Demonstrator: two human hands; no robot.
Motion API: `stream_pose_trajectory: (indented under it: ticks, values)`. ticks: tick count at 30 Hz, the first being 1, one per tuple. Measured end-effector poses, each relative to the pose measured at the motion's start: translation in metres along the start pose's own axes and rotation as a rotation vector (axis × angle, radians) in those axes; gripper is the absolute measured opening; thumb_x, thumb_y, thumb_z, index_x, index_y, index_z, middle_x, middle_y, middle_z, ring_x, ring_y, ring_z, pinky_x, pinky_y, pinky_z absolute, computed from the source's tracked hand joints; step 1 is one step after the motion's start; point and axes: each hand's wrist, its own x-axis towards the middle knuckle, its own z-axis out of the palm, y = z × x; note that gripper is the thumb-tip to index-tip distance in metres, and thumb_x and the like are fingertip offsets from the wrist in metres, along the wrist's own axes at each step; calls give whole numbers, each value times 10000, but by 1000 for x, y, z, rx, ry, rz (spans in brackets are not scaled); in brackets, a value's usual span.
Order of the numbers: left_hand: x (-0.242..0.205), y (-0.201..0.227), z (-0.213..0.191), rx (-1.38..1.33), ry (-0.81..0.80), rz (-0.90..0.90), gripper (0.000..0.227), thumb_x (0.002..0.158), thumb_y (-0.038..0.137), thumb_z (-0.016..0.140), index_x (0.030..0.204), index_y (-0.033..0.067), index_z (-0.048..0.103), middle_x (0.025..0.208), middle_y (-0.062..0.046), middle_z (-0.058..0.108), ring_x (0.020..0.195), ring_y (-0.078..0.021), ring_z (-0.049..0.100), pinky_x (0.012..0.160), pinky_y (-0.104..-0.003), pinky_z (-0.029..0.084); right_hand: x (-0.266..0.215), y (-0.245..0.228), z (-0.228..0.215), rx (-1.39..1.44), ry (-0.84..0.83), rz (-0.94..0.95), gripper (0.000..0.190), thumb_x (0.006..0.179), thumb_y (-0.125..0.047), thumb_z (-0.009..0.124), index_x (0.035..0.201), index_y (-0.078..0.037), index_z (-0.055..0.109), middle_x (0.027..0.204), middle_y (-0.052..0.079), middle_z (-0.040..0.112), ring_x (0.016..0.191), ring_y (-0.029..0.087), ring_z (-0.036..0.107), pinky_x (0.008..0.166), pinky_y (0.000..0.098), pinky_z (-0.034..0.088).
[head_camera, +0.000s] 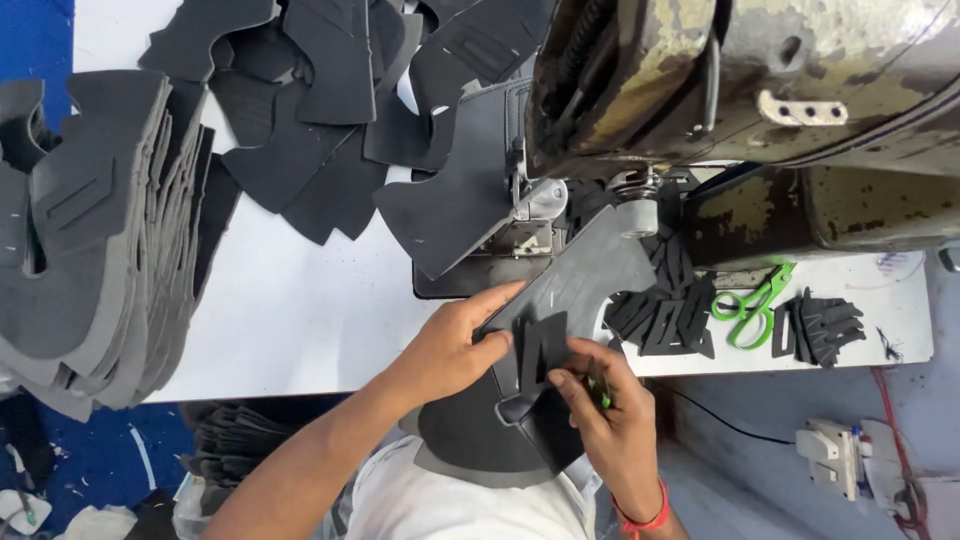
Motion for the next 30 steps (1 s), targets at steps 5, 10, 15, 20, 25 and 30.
stream_pose_trajectory:
  ticks: [5, 10, 15, 20, 25, 30]
  values:
    - [-1, 5, 2, -52, -38, 69, 622, 858, 32, 542, 1477, -24, 499, 1320, -137, 708, 1196, -163, 669, 1031, -295, 498, 3, -4, 0, 3, -14, -10, 357, 874, -33, 758, 1221, -39, 675, 860, 6, 714, 575, 28, 512, 466, 204, 414]
    - [0, 13, 6, -58, -32, 46, 584, 890, 100, 622, 1453, -18, 526, 1287, -123, 721, 1167, -146, 676, 1010, -291, 513, 3, -5, 0, 3, -15, 8, 345, 885, -42, 754, 1221, -38, 680, 856, 2, 715, 587, 24, 516, 474, 203, 420]
    - [4, 3, 9, -85, -14, -27, 575, 889, 164, 735, 1409, -8, 559, 1230, -74, 738, 1105, -107, 682, 954, -278, 535, 3, -8, 0, -36, -10, 24, 356, 883, -57, 755, 1230, -42, 679, 835, 4, 715, 580, 30, 518, 475, 204, 428]
    - [3, 2, 3, -201, -55, 1, 535, 924, 109, 711, 1419, -23, 558, 1227, -54, 728, 1098, -77, 657, 969, -269, 531, 5, -12, -9, -139, 138, -191, 240, 958, -38, 664, 1196, -7, 653, 908, -5, 665, 685, 43, 533, 587, 204, 447]
    - [3, 2, 0, -239, -77, -2, 524, 935, 99, 702, 1424, -24, 562, 1206, -41, 731, 1073, -61, 655, 958, -259, 533, 8, 12, -17, 129, 146, 76, 231, 1026, -94, 627, 1232, -28, 710, 647, -28, 518, 556, 33, 449, 490, 202, 337]
    - [4, -1, -2, -227, -68, -6, 519, 934, 111, 711, 1413, -27, 570, 1186, -44, 742, 1048, -59, 664, 933, -257, 543, 8, 13, -13, 261, 46, 100, 213, 992, -102, 645, 1178, -18, 706, 685, -40, 557, 545, 34, 461, 463, 214, 355]
